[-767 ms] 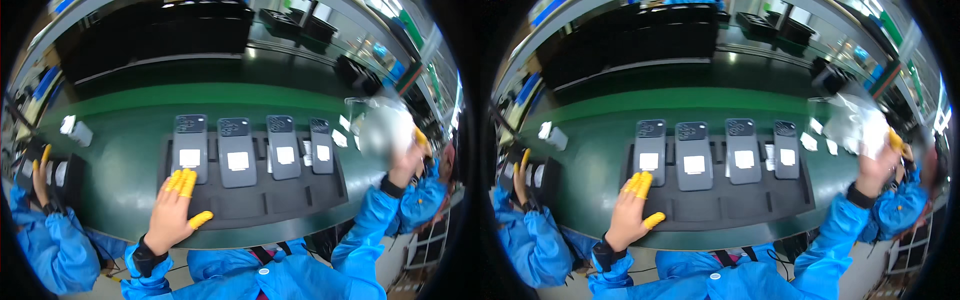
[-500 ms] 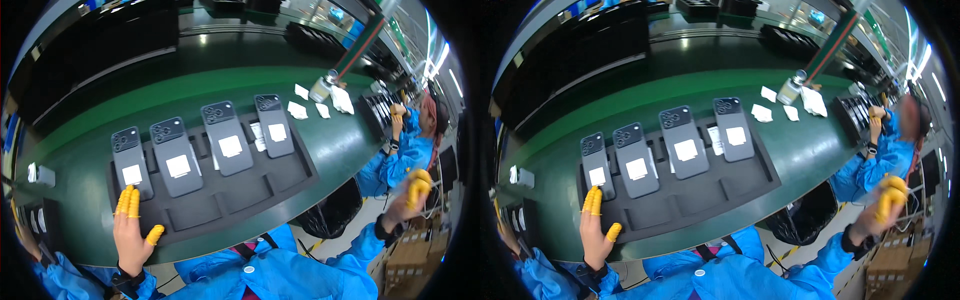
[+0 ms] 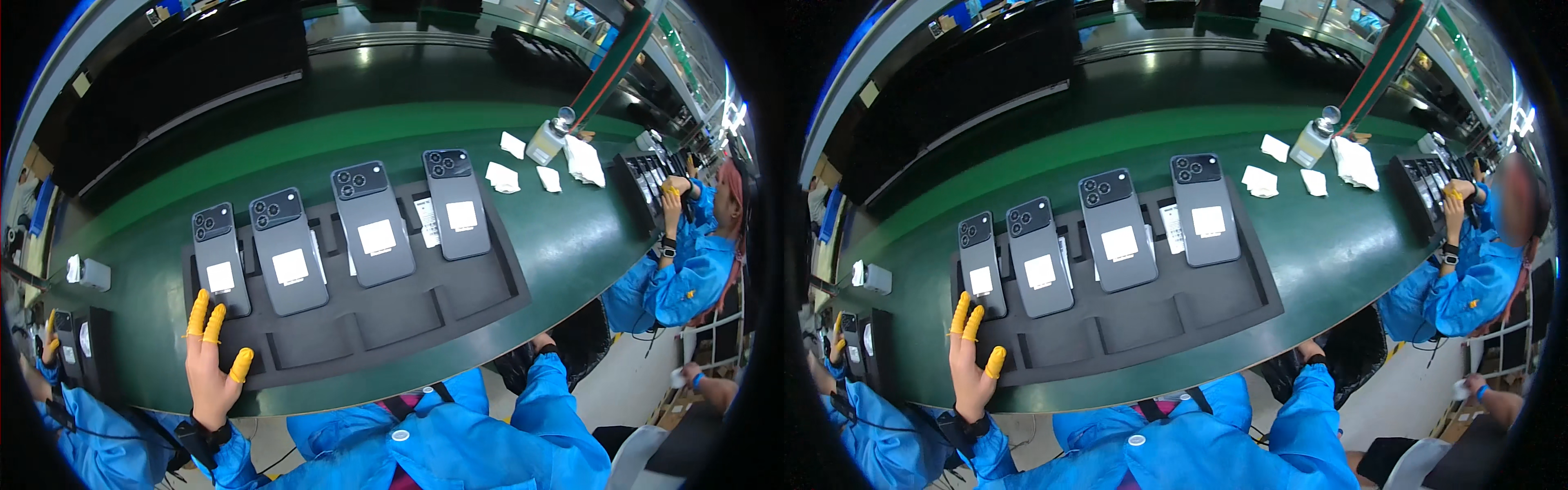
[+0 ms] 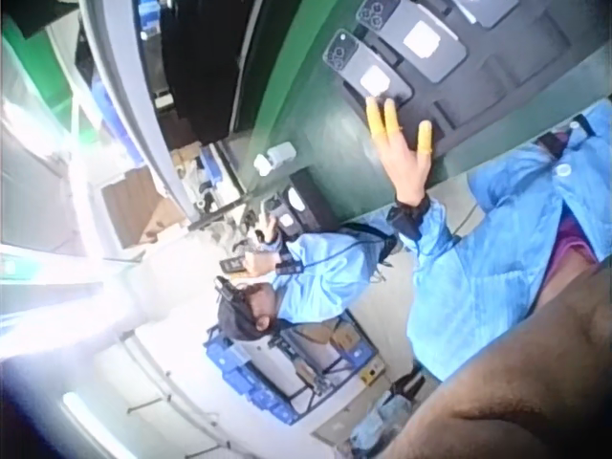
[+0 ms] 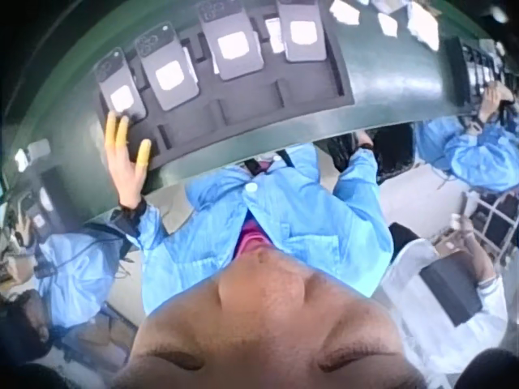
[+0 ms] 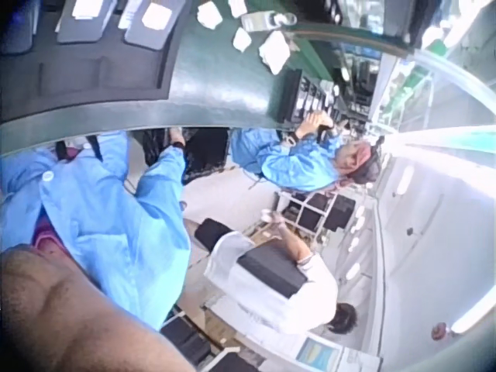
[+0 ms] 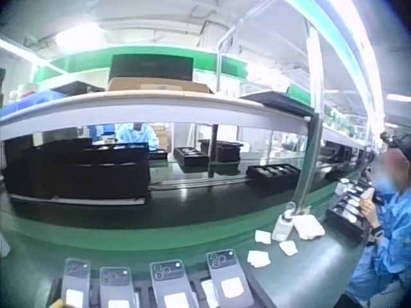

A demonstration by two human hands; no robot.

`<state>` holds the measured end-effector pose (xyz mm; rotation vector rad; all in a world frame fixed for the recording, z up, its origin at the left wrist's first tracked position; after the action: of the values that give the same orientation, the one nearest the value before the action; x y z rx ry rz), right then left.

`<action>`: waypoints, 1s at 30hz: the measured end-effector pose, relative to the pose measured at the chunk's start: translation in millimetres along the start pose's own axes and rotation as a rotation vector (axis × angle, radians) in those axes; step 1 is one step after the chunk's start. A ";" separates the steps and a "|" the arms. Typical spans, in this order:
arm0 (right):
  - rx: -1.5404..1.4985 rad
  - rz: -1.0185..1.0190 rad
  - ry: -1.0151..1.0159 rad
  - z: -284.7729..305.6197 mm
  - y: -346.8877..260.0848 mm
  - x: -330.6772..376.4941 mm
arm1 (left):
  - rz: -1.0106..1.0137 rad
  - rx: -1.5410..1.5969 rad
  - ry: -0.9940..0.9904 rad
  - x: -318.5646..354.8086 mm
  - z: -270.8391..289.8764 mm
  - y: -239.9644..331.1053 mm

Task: The recorder cleans the camera lenses and back of multiple smartphones on a factory assembly line using a cloth and liquid.

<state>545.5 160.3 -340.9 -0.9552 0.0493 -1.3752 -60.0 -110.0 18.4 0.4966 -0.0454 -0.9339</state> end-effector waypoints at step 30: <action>0.768 1.248 0.697 153.2 -441.7 21.7 | -0.439 0.109 -0.035 22.9 -36.0 87.4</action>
<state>282.2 270.5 30.1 0.2859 0.5112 -0.3802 29.0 -70.9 19.9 0.6038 -0.0184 -1.3757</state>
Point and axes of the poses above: each hand's wrist, its own x-axis away from the middle knuckle, its own z-axis out of the back of the hand, y = z × x, the point moved 5 cm from there along -x, towards the middle knuckle, and after that the axes turned 15 degrees about z, right-handed, at the moved point
